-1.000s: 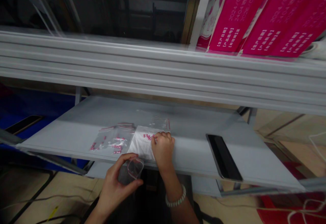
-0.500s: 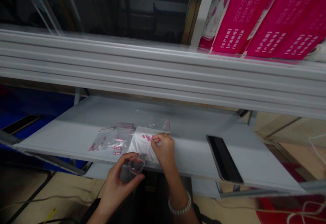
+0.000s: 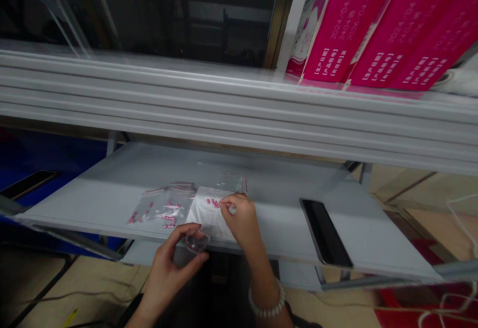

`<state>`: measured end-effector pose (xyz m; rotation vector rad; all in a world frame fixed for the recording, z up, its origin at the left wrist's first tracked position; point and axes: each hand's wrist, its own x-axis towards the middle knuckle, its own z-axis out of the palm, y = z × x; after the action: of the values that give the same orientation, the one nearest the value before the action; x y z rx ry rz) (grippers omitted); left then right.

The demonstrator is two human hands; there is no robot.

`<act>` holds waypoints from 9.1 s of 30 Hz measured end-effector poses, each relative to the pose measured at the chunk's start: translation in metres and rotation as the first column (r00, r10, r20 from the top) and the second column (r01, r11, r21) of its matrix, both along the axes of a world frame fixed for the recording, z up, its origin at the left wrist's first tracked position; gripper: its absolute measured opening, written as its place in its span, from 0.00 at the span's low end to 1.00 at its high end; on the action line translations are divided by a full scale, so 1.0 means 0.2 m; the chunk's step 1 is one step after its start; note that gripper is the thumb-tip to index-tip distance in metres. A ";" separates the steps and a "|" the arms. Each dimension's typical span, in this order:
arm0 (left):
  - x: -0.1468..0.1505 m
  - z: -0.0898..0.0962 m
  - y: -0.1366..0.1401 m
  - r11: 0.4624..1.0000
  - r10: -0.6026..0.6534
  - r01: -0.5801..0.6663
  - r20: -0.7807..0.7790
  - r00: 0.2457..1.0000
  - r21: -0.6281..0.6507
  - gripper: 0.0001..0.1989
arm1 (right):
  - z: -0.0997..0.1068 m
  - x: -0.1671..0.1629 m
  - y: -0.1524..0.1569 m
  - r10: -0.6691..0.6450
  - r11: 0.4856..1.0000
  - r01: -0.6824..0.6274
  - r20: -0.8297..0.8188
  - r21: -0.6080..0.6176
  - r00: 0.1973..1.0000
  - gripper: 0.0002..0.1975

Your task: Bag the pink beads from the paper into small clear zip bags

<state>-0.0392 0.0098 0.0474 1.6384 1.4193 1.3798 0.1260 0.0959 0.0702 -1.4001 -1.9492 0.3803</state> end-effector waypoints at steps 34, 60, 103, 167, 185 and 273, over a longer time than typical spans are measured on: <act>0.00 0.03 0.02 1.000 -0.009 0.009 -0.024 1.000 0.008 0.13 | 0.18 0.01 -0.16 0.462 0.886 -0.459 -0.205 0.069 0.863 0.05; -0.03 -0.03 -0.02 0.983 0.001 -0.005 0.025 1.000 0.186 0.21 | -0.11 -0.03 0.06 0.047 0.998 -0.043 -0.092 0.043 0.995 0.06; 0.01 0.00 0.02 0.994 0.075 -0.074 -0.005 0.997 0.078 0.14 | 0.16 -0.06 -0.26 0.259 0.960 -0.281 -0.385 -0.002 0.886 0.06; -0.47 0.25 -0.04 0.980 0.073 -0.005 -0.334 0.940 0.199 0.10 | 0.10 -0.42 -0.31 0.305 0.932 -0.359 -0.450 -0.038 0.839 0.10; -0.84 0.21 0.28 0.978 0.209 -0.206 -0.217 0.954 0.035 0.04 | 0.10 -0.92 0.15 0.439 0.892 -0.450 -0.144 -0.051 0.887 0.08; 0.05 0.11 -0.07 0.942 -0.323 0.317 -0.038 0.946 -0.113 0.16 | -0.05 -0.01 -0.47 -0.076 0.797 -0.389 -0.716 -0.462 0.694 0.10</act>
<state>-0.0291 -0.0040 0.0691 1.7575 1.1689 1.0637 0.1246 0.0029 0.0604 -1.1374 -1.3191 1.4963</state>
